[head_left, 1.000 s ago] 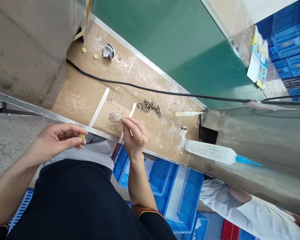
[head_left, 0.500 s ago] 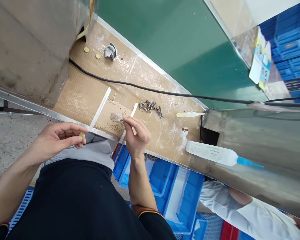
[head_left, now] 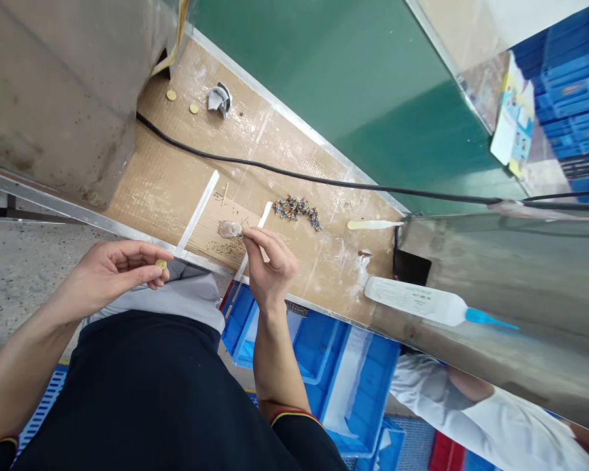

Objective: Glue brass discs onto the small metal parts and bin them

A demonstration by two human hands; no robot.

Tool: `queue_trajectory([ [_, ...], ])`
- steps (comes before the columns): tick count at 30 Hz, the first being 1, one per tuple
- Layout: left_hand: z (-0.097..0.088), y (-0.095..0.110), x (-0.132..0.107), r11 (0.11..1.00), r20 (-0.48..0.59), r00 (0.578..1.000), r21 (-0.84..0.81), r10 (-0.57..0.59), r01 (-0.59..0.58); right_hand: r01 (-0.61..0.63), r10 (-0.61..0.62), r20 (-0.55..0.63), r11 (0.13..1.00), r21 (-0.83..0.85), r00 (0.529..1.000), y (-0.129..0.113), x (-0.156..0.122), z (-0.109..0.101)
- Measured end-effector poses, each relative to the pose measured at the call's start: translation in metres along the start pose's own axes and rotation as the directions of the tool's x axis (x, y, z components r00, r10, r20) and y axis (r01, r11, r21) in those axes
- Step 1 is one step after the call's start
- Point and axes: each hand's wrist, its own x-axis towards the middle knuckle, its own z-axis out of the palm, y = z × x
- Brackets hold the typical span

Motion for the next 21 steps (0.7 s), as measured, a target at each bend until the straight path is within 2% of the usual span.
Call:
queue_trajectory([
  [5,-0.0007,-0.0023,0.0000,1.000,0.000,1.000,0.000,-0.012,0.012,0.026,-0.025,-0.013,1.000,0.016,1.000,0.0010,0.0001,0.0007],
  [21,-0.0051,-0.0069,-0.0002,1.000,0.008,1.000,0.006,-0.016,0.016,-0.022,0.022,0.021,1.000,0.009,1.000,-0.0018,0.0032,-0.0017],
])
